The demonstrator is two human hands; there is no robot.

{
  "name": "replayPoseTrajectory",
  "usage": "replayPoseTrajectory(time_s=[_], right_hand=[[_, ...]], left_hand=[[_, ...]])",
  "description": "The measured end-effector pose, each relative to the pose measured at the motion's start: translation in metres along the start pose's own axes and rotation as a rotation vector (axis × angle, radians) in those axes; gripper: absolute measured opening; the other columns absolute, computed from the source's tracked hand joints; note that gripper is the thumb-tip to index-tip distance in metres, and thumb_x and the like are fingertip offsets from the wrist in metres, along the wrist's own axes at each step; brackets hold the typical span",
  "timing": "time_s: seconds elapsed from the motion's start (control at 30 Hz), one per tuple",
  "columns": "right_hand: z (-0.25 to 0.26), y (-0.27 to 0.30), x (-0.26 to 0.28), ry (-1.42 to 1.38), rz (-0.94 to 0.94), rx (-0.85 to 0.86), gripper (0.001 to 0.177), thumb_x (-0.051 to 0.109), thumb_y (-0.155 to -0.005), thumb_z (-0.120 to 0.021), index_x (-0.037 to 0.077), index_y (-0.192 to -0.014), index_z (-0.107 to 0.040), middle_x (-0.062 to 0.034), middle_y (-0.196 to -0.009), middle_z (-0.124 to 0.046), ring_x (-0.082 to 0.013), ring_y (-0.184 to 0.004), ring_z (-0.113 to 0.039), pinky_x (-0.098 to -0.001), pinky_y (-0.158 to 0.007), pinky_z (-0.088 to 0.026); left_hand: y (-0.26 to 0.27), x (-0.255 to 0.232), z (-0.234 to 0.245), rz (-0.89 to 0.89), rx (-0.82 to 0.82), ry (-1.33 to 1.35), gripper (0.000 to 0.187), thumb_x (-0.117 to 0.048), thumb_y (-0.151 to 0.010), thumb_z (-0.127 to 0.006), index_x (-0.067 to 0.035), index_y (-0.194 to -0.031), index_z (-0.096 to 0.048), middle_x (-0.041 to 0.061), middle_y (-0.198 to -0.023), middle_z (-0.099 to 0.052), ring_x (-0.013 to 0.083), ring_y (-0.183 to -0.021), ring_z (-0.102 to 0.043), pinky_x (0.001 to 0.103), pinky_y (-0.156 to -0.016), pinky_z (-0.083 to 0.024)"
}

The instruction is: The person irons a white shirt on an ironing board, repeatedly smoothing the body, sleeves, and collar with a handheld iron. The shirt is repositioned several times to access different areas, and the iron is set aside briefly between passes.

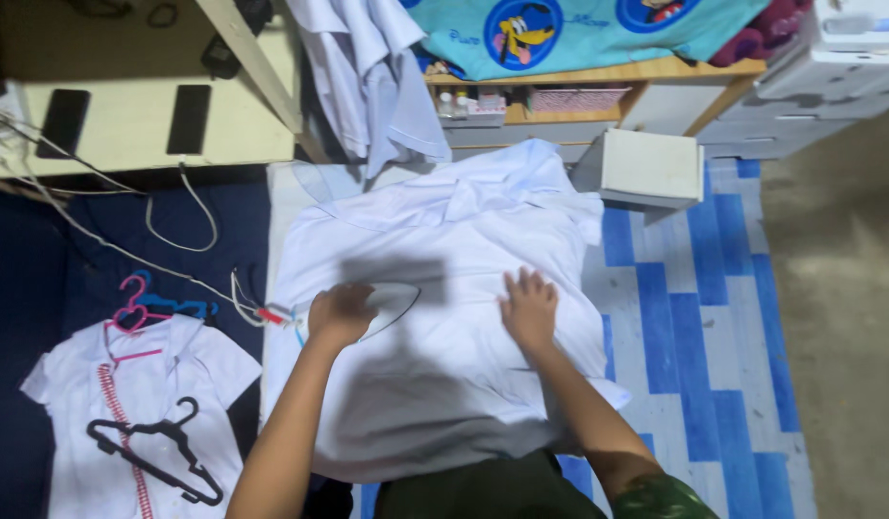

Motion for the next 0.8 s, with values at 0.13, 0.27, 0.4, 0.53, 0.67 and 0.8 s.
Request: replayPoseTrajectory(time_s=[0.13,0.27,0.4,0.53,0.67,0.8], right_hand=[[-0.003,-0.006,-0.088,0.102,-0.346,-0.005,0.057,0.031,-0.087,-0.072,0.018,-0.141,-0.062,-0.0152,-0.151,-0.051,-0.0388,-0.14,-0.041,-0.0621,-0.107,-0.034],[-0.02,0.001,-0.168,-0.228,-0.65,-0.047,0.058,0.036,-0.078,-0.079,0.001,-0.122,-0.064,-0.0231,-0.122,-0.063,-0.0435,-0.116,-0.055,-0.062,-0.094,-0.042],[-0.033,-0.016,-0.198,-0.301,-0.656,-0.003,0.029,0.035,-0.091,-0.072,0.007,-0.097,-0.069,-0.0166,-0.103,-0.073,-0.0395,-0.101,-0.069,-0.0511,-0.087,-0.051],[-0.01,-0.05,-0.2,-0.304,-0.589,0.043,0.028,0.034,-0.095,-0.069,0.007,-0.1,-0.069,-0.0171,-0.103,-0.073,-0.0393,-0.098,-0.069,-0.0515,-0.083,-0.052],[-0.041,-0.041,-0.181,-0.218,-0.483,0.52,0.039,0.039,-0.081,-0.078,0.01,-0.105,-0.071,-0.0163,-0.111,-0.07,-0.0377,-0.104,-0.065,-0.0494,-0.086,-0.051],[-0.05,-0.038,-0.183,-0.346,-0.488,0.28,0.027,0.029,-0.084,-0.074,0.007,-0.1,-0.073,-0.0183,-0.101,-0.073,-0.0387,-0.099,-0.069,-0.0481,-0.085,-0.053]], left_hand=[[-0.019,-0.047,-0.024,-0.224,-0.082,-0.076,0.04,-0.045,-0.084,-0.069,-0.019,-0.115,-0.072,0.008,-0.11,-0.073,0.0295,-0.104,-0.068,0.05,-0.085,-0.05],[-0.029,-0.102,-0.019,-0.349,-0.161,0.0,0.038,-0.045,-0.079,-0.074,-0.017,-0.105,-0.073,0.008,-0.099,-0.072,0.0306,-0.095,-0.069,0.05,-0.081,-0.051],[-0.037,-0.133,-0.023,-0.351,-0.087,-0.032,0.031,-0.041,-0.08,-0.076,-0.016,-0.098,-0.073,0.007,-0.094,-0.071,0.0288,-0.091,-0.069,0.051,-0.075,-0.052],[-0.04,-0.155,-0.016,-0.394,-0.212,0.001,0.033,-0.037,-0.073,-0.078,-0.017,-0.098,-0.074,0.006,-0.09,-0.071,0.028,-0.086,-0.07,0.049,-0.072,-0.052],[-0.045,-0.165,-0.022,-0.373,-0.199,0.01,0.027,-0.032,-0.074,-0.078,-0.018,-0.097,-0.074,0.004,-0.09,-0.071,0.0273,-0.085,-0.069,0.047,-0.071,-0.052],[-0.045,-0.177,-0.016,-0.435,-0.242,0.069,0.037,-0.033,-0.066,-0.082,-0.015,-0.098,-0.074,0.007,-0.089,-0.07,0.0298,-0.083,-0.069,0.048,-0.067,-0.052]])
Point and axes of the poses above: each hand's wrist, its own y-axis away from the middle knuckle, its own z-axis out of the back of the hand, x = y × z, the point moved 8 cm from there along -y, towards the middle knuckle
